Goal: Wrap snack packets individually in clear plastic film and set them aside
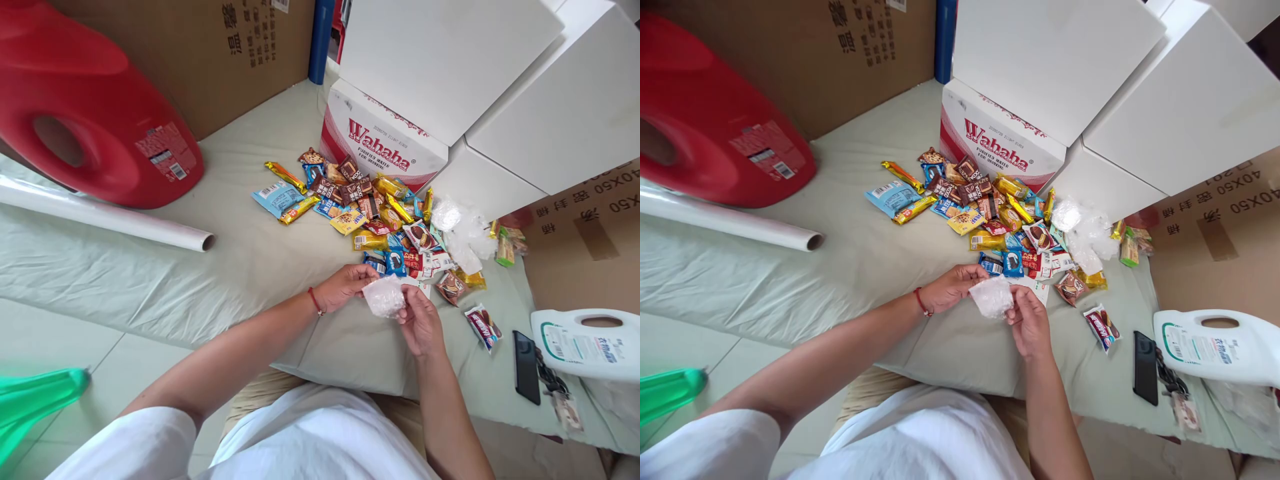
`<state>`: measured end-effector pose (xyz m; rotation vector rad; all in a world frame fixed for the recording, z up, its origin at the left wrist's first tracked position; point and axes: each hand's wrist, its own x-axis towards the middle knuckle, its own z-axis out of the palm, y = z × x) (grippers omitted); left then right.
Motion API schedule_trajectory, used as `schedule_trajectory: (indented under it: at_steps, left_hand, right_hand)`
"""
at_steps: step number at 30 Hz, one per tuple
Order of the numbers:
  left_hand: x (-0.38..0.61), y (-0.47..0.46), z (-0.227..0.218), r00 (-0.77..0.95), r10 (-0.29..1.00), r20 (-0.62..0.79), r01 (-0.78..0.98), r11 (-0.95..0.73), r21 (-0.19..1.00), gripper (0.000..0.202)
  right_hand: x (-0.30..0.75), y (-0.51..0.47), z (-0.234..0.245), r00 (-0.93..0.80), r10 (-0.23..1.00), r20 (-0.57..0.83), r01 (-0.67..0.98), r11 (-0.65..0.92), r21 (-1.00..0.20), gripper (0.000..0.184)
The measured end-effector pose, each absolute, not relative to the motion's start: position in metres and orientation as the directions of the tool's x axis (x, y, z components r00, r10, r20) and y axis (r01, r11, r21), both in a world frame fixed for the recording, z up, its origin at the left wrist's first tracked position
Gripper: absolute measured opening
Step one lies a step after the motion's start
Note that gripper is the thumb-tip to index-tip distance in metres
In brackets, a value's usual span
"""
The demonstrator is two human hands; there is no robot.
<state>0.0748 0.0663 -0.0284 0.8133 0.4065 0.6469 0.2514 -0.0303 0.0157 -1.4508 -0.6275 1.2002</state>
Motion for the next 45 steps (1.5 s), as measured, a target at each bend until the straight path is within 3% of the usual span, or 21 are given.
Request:
schedule_trajectory:
  at_steps: [2,6,13,16,22,27,30,35,38,40,43,45]
  left_hand:
    - [0.076,0.067,-0.030,0.700,0.706,-0.111,-0.401,0.517,0.756,0.056]
    - [0.078,0.067,-0.033,0.610,0.790,-0.060,-0.386,0.363,0.848,0.054]
    - [0.079,0.063,-0.034,0.620,0.785,0.011,-0.287,0.213,0.934,0.054]
    - [0.077,0.064,-0.035,0.579,0.815,0.022,-0.277,0.172,0.946,0.053]
    - [0.075,0.070,-0.033,0.558,0.830,-0.001,-0.367,0.249,0.896,0.050]
    - [0.075,0.067,-0.027,0.608,0.793,-0.019,-0.465,0.375,0.802,0.051]
    - [0.076,0.065,-0.025,0.624,0.778,-0.069,-0.477,0.450,0.755,0.054]
    - [0.079,0.067,-0.029,0.572,0.794,-0.206,-0.460,0.518,0.722,0.062]
    - [0.079,0.070,-0.033,0.522,0.815,-0.252,-0.458,0.517,0.723,0.066]
    - [0.080,0.071,-0.034,0.497,0.824,-0.271,-0.456,0.514,0.727,0.067]
    - [0.080,0.070,-0.033,0.494,0.827,-0.266,-0.458,0.508,0.729,0.067]
    - [0.080,0.068,-0.031,0.507,0.824,-0.253,-0.457,0.506,0.732,0.066]
  right_hand:
    - [0.253,-0.034,0.014,0.389,0.863,-0.321,-0.273,-0.225,-0.935,0.044]
    - [0.247,-0.044,0.009,0.547,0.807,-0.223,-0.124,-0.185,-0.975,0.037]
    - [0.217,-0.030,0.009,0.340,0.922,-0.186,0.063,-0.219,-0.974,0.050]
    - [0.221,-0.022,0.009,0.344,0.920,-0.188,0.097,-0.234,-0.967,0.035]
    - [0.243,-0.027,0.012,0.377,0.901,-0.214,0.030,-0.243,-0.969,0.029]
    - [0.244,-0.027,0.010,0.439,0.840,-0.318,-0.163,-0.274,-0.948,0.040]
    - [0.241,-0.025,0.008,0.387,0.826,-0.410,-0.271,-0.323,-0.907,0.049]
    - [0.246,-0.028,0.002,0.294,0.843,-0.450,-0.289,-0.370,-0.883,0.044]
    - [0.250,-0.034,-0.002,0.424,0.853,-0.304,-0.114,-0.283,-0.952,0.043]
    - [0.250,-0.038,-0.002,0.465,0.884,-0.053,0.146,-0.136,-0.980,0.046]
    - [0.242,-0.041,-0.001,0.240,0.933,0.268,0.537,0.103,-0.837,0.072]
    - [0.236,-0.039,0.000,0.074,0.945,0.317,0.672,0.188,-0.717,0.066]
